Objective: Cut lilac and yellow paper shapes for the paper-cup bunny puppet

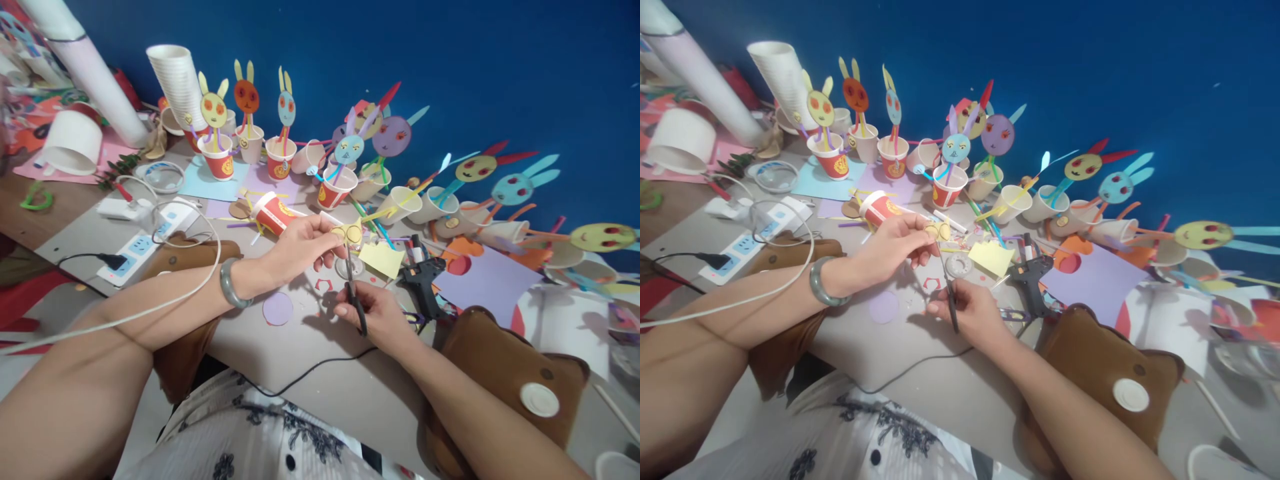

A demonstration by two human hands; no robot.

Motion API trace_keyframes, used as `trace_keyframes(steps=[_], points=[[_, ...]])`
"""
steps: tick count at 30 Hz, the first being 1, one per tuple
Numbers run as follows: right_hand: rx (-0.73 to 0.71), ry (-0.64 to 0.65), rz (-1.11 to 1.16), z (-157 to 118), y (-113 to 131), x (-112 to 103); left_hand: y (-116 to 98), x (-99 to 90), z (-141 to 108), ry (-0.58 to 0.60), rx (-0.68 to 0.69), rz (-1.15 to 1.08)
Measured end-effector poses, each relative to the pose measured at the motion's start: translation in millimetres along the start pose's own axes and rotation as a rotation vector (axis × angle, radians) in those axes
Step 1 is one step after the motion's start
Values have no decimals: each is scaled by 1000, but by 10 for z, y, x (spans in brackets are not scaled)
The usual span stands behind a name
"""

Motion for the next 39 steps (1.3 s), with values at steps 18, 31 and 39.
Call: trace_keyframes(steps=[18,31,39], points=[[-37,13,6,15,7,2,178,129,-71,85,-146,-17],[-21,36,54,4,-9,16,184,141,-73,99,-154,-20],[8,56,61,11,-73,36,168,140,-92,99,-156,-17]])
Point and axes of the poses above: each hand's wrist, its own z-axis towards the middle knuckle, its own x-axis out of the palm, y = z × x, the point moved 7 cm from there along z, towards the middle knuckle, and after that the axes turned 13 degrees about -z, right-handed, at the moved point
